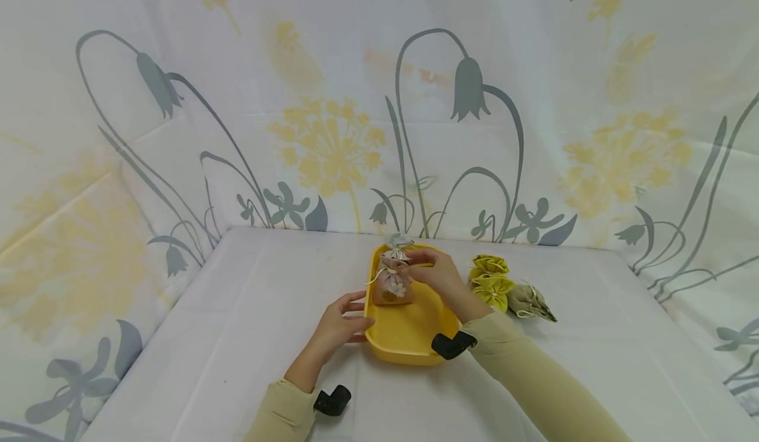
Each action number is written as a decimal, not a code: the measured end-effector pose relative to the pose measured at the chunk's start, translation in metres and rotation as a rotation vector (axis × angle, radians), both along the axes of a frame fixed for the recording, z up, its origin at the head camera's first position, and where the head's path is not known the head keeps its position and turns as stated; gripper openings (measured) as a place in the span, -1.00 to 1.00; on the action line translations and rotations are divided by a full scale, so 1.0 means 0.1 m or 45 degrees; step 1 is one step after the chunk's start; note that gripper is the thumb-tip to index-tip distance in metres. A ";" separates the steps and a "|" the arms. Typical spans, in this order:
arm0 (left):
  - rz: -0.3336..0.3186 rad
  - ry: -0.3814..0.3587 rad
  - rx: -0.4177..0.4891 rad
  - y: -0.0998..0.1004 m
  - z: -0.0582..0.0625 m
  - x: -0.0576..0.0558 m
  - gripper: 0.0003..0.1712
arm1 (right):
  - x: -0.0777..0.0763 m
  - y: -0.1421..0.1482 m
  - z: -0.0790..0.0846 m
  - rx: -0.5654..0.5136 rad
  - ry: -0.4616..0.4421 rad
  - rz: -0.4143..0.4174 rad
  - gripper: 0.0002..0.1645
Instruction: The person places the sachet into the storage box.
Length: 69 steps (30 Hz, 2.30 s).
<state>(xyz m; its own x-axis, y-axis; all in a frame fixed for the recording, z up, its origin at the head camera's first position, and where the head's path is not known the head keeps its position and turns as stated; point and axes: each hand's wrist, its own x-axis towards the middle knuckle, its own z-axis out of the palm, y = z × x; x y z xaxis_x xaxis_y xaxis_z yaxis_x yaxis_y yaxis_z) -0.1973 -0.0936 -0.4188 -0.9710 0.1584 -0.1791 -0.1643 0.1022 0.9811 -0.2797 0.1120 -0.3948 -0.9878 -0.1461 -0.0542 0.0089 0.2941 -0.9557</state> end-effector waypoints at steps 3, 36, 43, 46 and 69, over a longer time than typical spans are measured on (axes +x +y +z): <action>-0.002 0.003 0.001 0.00 -0.02 -0.01 -0.33 | 0.05 0.04 0.02 0.018 0.004 -0.035 -0.54; 0.019 0.017 -0.003 -0.03 -0.36 -0.17 -0.33 | 0.84 0.40 0.01 -0.023 0.058 -0.061 -0.67; 0.015 0.034 -0.001 -0.03 -0.35 -0.16 -0.33 | 0.99 0.50 0.01 -0.041 0.085 -0.086 -0.66; 0.019 0.028 -0.007 -0.03 -0.36 -0.16 -0.33 | 1.04 0.55 -0.02 -0.042 0.097 -0.091 -0.66; 0.017 0.016 -0.010 -0.03 -0.33 -0.16 -0.31 | 1.31 1.06 -0.20 0.064 0.108 -0.261 -0.62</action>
<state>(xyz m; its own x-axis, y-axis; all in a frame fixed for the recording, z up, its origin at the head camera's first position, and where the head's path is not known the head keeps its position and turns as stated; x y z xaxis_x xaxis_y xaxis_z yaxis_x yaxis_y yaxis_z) -0.2134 -0.0969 -0.4521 -0.9753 0.1438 -0.1678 -0.1531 0.1079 0.9823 -0.1492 0.2185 -0.4152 -0.9978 0.0592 0.0285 -0.0065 0.3419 -0.9397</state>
